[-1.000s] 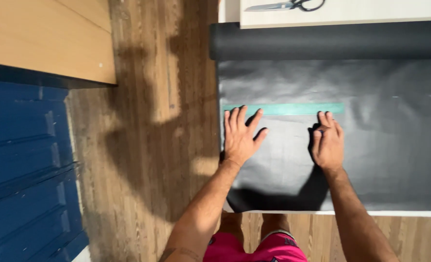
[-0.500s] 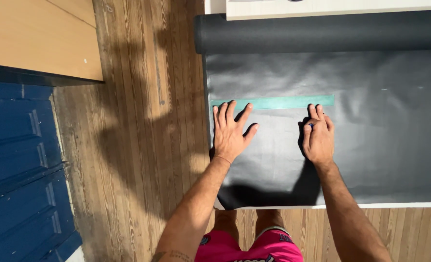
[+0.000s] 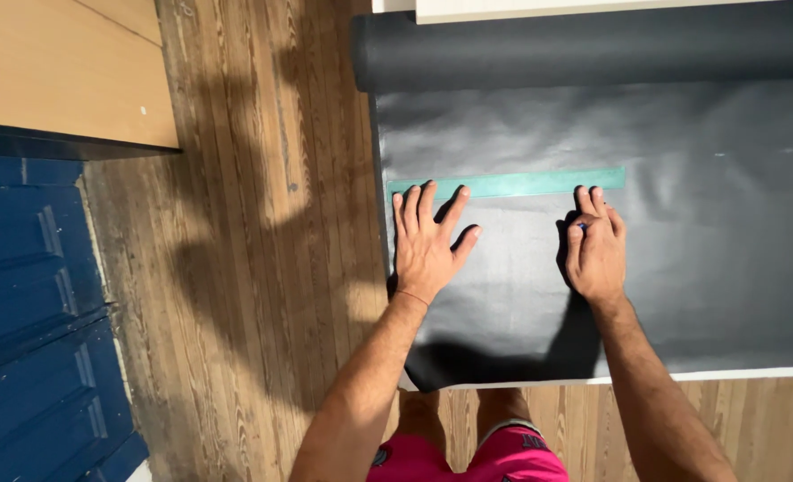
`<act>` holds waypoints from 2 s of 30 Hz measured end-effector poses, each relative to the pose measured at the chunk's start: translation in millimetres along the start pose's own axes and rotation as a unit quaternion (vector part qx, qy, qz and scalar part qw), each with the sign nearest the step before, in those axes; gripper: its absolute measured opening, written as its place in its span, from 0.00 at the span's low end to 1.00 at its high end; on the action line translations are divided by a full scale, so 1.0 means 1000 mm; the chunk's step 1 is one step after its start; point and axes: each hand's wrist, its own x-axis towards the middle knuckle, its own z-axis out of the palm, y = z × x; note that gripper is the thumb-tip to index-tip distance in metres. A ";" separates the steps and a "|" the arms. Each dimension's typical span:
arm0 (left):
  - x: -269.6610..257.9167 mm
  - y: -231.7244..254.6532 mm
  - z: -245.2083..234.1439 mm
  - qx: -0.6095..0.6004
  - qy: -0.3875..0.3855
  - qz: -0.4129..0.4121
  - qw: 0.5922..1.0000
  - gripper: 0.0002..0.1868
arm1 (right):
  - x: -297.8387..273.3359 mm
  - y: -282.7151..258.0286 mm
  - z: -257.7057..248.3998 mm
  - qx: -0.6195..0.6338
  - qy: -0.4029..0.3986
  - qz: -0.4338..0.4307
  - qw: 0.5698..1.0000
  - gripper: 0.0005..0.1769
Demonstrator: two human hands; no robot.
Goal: Marking a large piece of black leather with a ruler and chalk for cutting
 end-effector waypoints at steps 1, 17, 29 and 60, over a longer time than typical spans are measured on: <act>0.000 0.000 0.001 -0.002 0.000 -0.001 1.000 0.32 | 0.001 -0.001 -0.001 -0.002 -0.001 0.000 1.000 0.10; 0.001 -0.002 0.001 -0.016 -0.010 -0.001 1.000 0.31 | 0.028 0.024 -0.023 0.134 0.164 0.129 0.969 0.07; 0.001 0.002 0.001 -0.005 0.012 -0.014 1.000 0.31 | 0.040 0.012 -0.014 0.087 0.136 0.046 0.986 0.06; 0.002 -0.001 -0.002 -0.010 -0.010 -0.013 1.000 0.31 | 0.043 0.000 -0.009 0.121 0.161 0.022 0.979 0.05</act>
